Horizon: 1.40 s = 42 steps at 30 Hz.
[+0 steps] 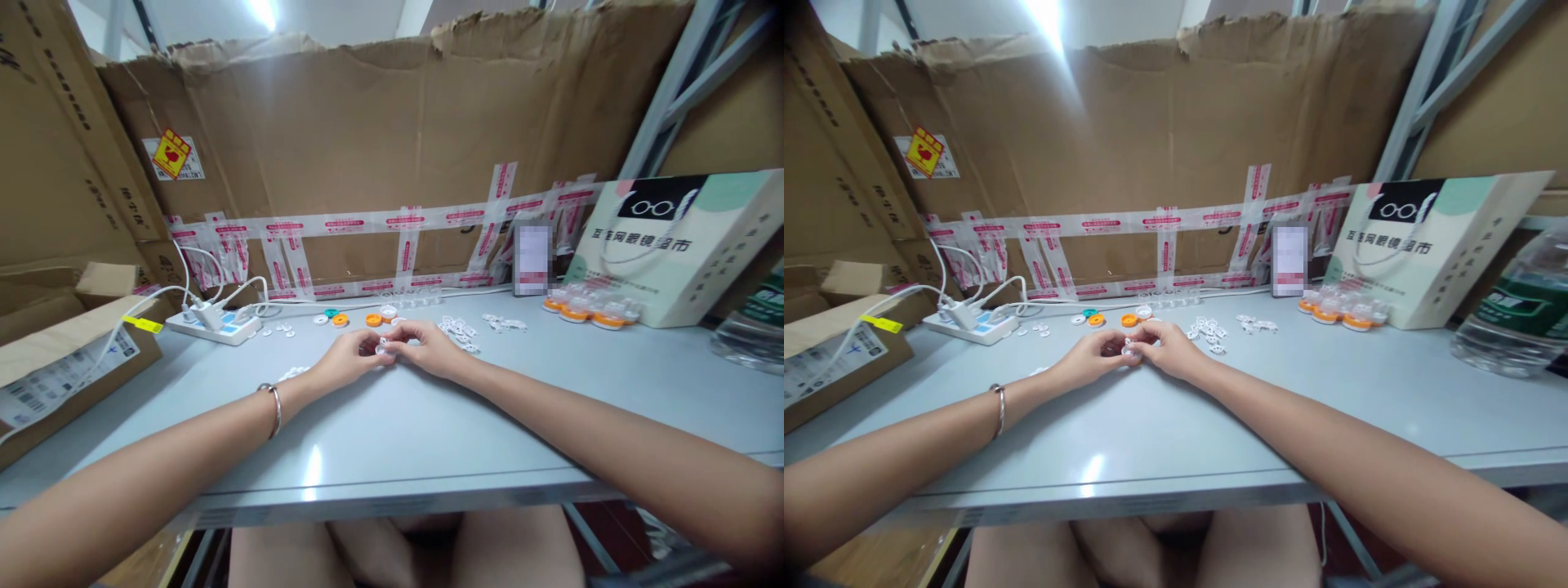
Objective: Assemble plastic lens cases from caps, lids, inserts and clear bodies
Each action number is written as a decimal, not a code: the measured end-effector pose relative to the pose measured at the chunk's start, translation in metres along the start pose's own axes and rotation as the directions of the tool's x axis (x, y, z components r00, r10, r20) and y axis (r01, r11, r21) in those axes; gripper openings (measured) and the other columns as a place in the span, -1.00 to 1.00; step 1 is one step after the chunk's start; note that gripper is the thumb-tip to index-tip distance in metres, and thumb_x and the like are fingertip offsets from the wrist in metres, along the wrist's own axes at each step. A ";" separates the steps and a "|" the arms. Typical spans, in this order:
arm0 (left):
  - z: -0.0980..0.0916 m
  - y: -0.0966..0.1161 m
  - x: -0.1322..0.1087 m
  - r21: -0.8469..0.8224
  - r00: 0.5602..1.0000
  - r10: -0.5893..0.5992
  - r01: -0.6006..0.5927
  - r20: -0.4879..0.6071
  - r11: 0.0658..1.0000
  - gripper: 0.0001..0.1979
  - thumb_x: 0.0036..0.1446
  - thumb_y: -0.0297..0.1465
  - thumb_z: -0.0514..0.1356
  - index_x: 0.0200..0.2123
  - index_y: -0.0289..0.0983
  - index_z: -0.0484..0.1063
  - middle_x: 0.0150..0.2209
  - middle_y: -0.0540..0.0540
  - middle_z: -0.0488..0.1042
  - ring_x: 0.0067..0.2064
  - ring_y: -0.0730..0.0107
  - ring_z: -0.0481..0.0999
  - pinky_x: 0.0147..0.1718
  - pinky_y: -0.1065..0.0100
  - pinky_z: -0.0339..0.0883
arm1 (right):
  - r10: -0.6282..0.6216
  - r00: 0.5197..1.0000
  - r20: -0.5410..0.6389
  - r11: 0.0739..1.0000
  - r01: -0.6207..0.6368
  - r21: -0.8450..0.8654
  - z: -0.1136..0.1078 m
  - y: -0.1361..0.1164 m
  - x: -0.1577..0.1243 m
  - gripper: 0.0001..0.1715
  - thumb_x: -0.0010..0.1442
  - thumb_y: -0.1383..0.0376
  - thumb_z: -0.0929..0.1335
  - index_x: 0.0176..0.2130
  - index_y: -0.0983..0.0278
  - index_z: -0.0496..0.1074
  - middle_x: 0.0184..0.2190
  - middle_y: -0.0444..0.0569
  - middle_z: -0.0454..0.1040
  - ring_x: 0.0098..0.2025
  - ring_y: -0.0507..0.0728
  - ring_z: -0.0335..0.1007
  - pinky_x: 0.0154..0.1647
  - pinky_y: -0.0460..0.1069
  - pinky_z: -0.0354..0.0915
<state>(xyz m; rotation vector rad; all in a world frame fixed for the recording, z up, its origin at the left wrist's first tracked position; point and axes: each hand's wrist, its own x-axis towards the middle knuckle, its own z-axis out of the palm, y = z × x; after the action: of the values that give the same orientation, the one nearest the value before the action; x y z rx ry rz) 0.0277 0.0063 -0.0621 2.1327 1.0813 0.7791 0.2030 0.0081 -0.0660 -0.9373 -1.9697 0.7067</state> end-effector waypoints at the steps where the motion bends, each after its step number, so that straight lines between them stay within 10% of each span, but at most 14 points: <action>1: 0.000 0.000 0.002 0.002 1.000 -0.008 0.008 0.012 1.000 -0.68 -0.04 -0.22 0.23 -0.30 -0.36 0.42 -0.38 -0.08 0.47 -0.35 0.36 0.44 -0.37 0.39 0.30 | 0.001 1.000 0.002 1.000 -0.001 -0.004 0.000 -0.001 -0.001 -0.84 0.02 0.27 0.35 -0.38 0.32 0.48 -0.36 -0.02 0.54 -0.31 0.09 0.43 -0.20 0.01 0.32; 10: 0.003 -0.001 0.003 0.013 1.000 0.016 -0.015 -0.018 1.000 -0.72 -0.07 -0.23 0.23 -0.38 -0.33 0.40 -0.41 -0.06 0.45 -0.37 0.38 0.43 -0.39 0.40 0.30 | 0.051 0.958 -0.282 0.978 -0.105 -0.181 -0.051 0.019 0.030 -0.68 0.13 0.18 0.27 -0.22 0.33 0.47 -0.24 0.05 0.54 -0.21 0.12 0.44 -0.13 0.05 0.32; 24: 0.003 -0.001 0.002 0.029 0.999 0.020 -0.019 -0.031 0.999 -0.74 -0.11 -0.26 0.24 -0.39 -0.33 0.36 -0.43 -0.05 0.43 -0.39 0.38 0.41 -0.39 0.39 0.30 | 0.155 0.982 -0.104 0.938 -0.180 -0.295 -0.040 0.058 0.124 -0.76 -0.38 0.41 0.52 -0.58 0.26 0.46 -0.46 -0.05 0.52 -0.22 0.21 0.42 -0.06 0.11 0.26; 30: 0.002 -0.002 0.000 0.017 0.999 0.028 -0.028 -0.042 0.999 -0.74 -0.10 -0.27 0.24 -0.36 -0.31 0.34 -0.38 -0.05 0.43 -0.35 0.37 0.42 -0.32 0.35 0.31 | 0.122 0.975 -0.186 0.975 -0.153 -0.161 -0.052 0.024 0.097 -0.76 -0.05 0.24 0.40 -0.33 0.32 0.41 -0.29 0.04 0.52 -0.19 0.14 0.42 -0.14 0.05 0.32; 35: 0.002 0.001 -0.001 -0.054 0.999 0.023 -0.026 -0.047 0.998 -0.71 -0.12 -0.32 0.27 -0.31 -0.32 0.34 -0.36 -0.08 0.46 -0.33 0.37 0.45 -0.30 0.34 0.33 | 0.124 0.989 0.079 0.990 -0.129 0.053 -0.043 -0.011 0.040 -0.69 -0.04 0.22 0.41 -0.27 0.31 0.39 -0.35 0.01 0.53 -0.32 0.08 0.46 -0.27 -0.01 0.36; 42: 0.002 0.003 0.000 -0.092 0.998 0.031 -0.036 -0.054 0.995 -0.68 -0.12 -0.35 0.28 -0.28 -0.34 0.32 -0.36 -0.08 0.46 -0.34 0.41 0.45 -0.34 0.38 0.33 | 0.053 0.985 0.166 0.998 -0.050 -0.027 -0.023 -0.017 0.012 -0.63 -0.03 0.25 0.39 -0.18 0.31 0.43 -0.30 0.00 0.53 -0.26 0.10 0.45 -0.18 0.01 0.34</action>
<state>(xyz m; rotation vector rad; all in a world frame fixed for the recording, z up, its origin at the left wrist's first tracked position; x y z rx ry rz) 0.0307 0.0044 -0.0614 2.0671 1.0186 0.8883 0.2118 0.0113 -0.0365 -0.9724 -2.1098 0.8171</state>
